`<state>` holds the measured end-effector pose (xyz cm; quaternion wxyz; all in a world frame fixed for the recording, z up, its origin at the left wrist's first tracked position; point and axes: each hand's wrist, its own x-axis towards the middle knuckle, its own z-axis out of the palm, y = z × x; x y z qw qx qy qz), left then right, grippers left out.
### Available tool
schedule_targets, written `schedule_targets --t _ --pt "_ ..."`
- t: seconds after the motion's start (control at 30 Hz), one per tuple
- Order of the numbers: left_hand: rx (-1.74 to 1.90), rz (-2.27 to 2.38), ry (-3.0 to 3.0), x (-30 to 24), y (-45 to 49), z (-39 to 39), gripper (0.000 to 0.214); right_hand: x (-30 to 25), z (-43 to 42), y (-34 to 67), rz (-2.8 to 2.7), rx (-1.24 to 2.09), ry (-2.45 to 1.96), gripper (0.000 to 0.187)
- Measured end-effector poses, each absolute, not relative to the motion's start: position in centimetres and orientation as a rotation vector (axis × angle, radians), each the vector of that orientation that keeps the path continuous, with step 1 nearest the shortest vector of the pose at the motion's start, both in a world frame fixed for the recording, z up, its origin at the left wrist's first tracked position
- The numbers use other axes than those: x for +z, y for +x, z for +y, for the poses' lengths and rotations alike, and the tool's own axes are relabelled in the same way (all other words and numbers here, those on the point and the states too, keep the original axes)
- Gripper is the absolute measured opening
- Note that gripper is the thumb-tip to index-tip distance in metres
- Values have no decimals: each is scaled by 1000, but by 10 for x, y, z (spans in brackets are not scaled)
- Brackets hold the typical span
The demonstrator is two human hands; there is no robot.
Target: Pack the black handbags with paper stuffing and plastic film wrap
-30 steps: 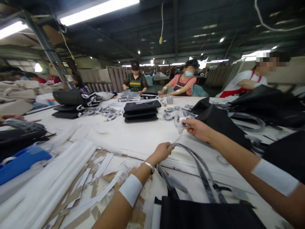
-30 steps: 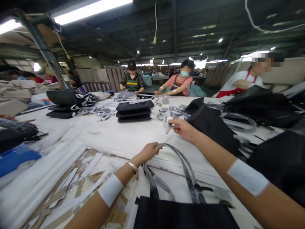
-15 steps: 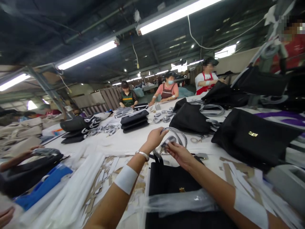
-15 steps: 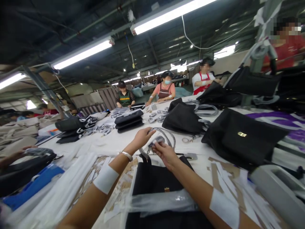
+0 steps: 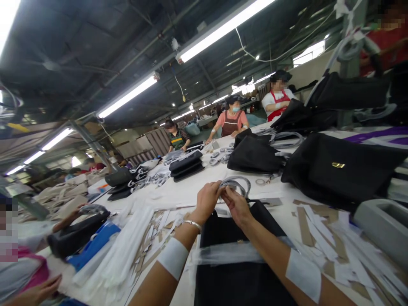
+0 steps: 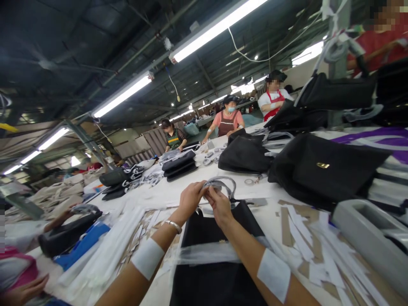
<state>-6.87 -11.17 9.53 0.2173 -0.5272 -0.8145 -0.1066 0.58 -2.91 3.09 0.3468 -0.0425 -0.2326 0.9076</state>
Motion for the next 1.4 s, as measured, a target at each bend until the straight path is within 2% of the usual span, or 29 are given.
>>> schedule_targets --t 0.33,0.73,1.1,1.27,1.4 --pt "4 -2039 -1530 66 -72 -122 40 17 -31 4 -678 2324 -268 33" --pt "-501 -2313 -1478 70 -72 -133 39 14 -39 1 -772 2345 -146 38" --pt "-269 -2214 -1539 62 -67 -138 41 9 -39 3 -768 2349 -271 29" --pt "-586 -2276 -1582 61 -74 -138 38 10 -40 3 -790 2356 -253 30" --pt "-965 -2579 -1579 74 -83 -138 45 12 -41 4 -821 2366 -184 30"
